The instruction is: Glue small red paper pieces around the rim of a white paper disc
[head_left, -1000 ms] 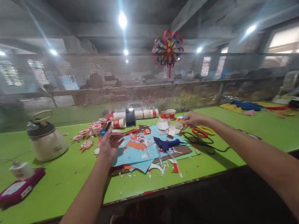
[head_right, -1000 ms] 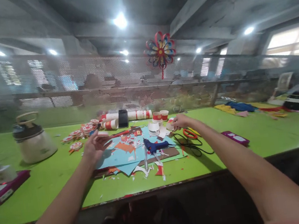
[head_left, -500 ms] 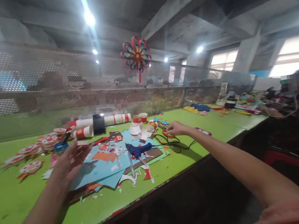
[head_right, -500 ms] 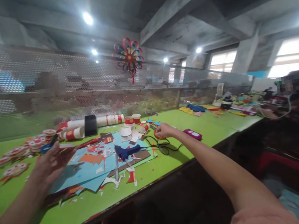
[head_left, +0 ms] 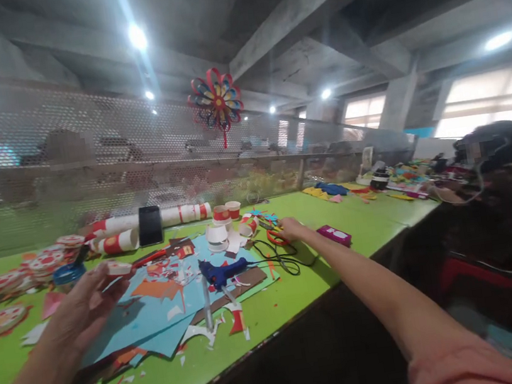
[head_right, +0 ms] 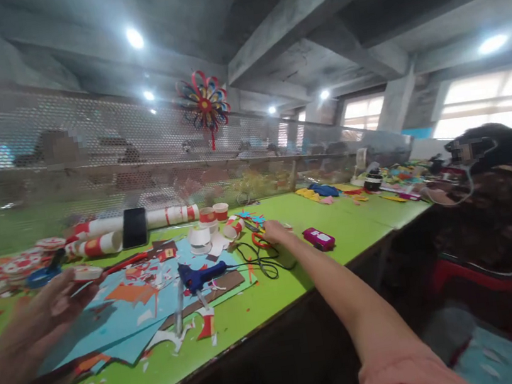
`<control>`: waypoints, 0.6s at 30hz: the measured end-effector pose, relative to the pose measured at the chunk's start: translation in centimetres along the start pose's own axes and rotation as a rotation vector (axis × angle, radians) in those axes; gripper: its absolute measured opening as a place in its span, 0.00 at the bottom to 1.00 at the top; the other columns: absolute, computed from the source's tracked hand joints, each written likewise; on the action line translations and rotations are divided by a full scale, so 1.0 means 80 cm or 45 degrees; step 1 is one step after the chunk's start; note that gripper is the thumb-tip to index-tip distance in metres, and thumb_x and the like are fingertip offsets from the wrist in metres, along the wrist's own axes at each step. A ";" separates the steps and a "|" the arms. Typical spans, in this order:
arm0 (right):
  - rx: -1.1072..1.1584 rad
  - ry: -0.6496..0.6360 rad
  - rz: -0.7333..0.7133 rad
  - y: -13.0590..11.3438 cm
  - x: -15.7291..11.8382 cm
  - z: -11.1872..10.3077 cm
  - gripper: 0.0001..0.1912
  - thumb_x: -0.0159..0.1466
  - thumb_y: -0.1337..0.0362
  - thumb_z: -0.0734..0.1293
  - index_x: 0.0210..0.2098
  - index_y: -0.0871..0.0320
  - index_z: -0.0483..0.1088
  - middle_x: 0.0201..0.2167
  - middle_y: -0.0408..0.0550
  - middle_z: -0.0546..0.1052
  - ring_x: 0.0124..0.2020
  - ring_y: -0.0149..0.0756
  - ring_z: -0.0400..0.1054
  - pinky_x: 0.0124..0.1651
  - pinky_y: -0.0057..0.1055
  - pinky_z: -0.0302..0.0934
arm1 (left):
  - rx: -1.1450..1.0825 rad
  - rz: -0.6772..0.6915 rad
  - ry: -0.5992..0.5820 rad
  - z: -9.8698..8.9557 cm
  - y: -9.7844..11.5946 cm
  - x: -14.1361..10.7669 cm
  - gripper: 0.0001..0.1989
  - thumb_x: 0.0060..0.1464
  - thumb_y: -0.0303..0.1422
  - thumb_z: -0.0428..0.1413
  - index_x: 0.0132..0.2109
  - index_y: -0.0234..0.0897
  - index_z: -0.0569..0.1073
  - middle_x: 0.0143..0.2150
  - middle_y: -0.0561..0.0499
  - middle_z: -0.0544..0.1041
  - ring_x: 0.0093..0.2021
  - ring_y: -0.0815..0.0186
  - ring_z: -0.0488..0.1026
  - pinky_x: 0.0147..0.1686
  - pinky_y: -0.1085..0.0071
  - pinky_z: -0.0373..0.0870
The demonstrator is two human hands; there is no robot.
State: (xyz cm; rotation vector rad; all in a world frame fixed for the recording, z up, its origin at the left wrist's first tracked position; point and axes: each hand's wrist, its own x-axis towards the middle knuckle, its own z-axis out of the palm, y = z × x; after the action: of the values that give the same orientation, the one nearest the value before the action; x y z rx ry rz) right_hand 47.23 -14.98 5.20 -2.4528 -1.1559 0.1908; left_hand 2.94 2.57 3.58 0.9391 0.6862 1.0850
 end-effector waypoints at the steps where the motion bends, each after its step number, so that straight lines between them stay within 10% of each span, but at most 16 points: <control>1: 0.029 -0.001 0.004 -0.006 0.005 0.006 0.16 0.68 0.59 0.66 0.53 0.58 0.68 0.53 0.52 0.72 0.48 0.42 0.71 0.48 0.43 0.68 | -0.020 -0.012 0.004 -0.001 0.000 0.001 0.03 0.48 0.33 0.63 0.29 0.47 0.76 0.28 0.54 0.82 0.27 0.58 0.78 0.19 0.64 0.78; 18: 0.124 0.109 0.063 0.017 0.081 0.010 0.13 0.69 0.60 0.65 0.52 0.54 0.70 0.53 0.51 0.72 0.47 0.40 0.71 0.47 0.41 0.69 | -0.321 0.007 -0.077 -0.006 -0.016 0.000 0.11 0.53 0.27 0.61 0.45 0.36 0.78 0.32 0.47 0.78 0.27 0.66 0.75 0.24 0.74 0.73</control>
State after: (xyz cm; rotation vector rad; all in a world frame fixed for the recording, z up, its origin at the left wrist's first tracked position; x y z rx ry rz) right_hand 52.14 -10.57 4.25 -2.3813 -1.0266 0.1513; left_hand 3.09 2.51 2.22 0.7537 0.4842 1.1142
